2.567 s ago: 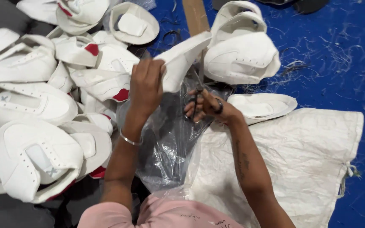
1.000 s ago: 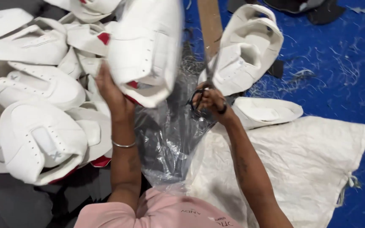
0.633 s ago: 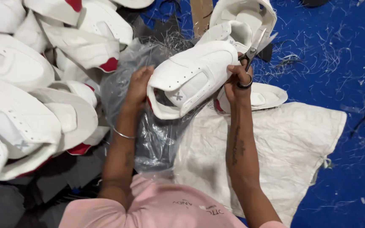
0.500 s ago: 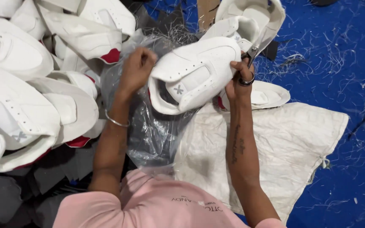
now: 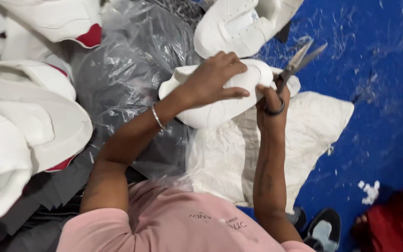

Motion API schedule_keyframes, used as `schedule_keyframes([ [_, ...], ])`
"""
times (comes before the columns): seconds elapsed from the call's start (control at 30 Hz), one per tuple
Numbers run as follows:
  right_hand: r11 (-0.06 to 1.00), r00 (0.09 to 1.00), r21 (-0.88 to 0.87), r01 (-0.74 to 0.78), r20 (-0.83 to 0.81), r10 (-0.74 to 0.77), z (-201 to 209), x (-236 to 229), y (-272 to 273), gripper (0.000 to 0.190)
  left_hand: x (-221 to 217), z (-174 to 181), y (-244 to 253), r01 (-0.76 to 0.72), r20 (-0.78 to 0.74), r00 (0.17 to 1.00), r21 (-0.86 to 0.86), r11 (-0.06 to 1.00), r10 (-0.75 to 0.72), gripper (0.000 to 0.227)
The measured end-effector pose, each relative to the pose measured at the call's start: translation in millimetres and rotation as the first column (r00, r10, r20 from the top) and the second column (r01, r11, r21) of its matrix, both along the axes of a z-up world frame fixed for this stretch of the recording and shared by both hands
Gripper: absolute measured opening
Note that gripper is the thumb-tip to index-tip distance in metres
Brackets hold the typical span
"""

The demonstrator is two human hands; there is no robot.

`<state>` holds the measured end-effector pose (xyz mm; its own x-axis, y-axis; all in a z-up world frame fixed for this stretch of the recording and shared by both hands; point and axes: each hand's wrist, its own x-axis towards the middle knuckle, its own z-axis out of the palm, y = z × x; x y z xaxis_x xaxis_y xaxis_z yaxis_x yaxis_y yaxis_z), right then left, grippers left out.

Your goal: The person uses a pair of scissors to cut the upper part of white shoes. They repeatedly pick up shoes from a pile, cut the material, and place the modified shoes onto a nearby surface.

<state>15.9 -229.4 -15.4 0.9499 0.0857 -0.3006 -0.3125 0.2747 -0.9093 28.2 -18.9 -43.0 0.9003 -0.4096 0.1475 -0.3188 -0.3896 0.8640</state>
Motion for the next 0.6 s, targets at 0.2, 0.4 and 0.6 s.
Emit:
schedule_keyframes([
  [0.2, 0.962, 0.984, -0.213, 0.171, 0.082, -0.156, -36, -92, -38, 0.045, -18, -25, -44, 0.163, 0.334, 0.935, -0.096, 0.982, -0.123, 0.048],
  [0.4, 0.956, 0.987, -0.25, 0.151, -0.013, -0.159, 5, -116, -9, 0.045, -25, -43, -61, 0.221, 0.359, 0.919, -0.134, 0.966, -0.16, 0.015],
  [0.6, 0.883, 0.988, -0.469, 0.026, -0.123, -0.094, 4, -165, -48, 0.039, -27, -43, -51, 0.367, -0.05, 0.917, -0.281, 0.887, -0.396, 0.02],
])
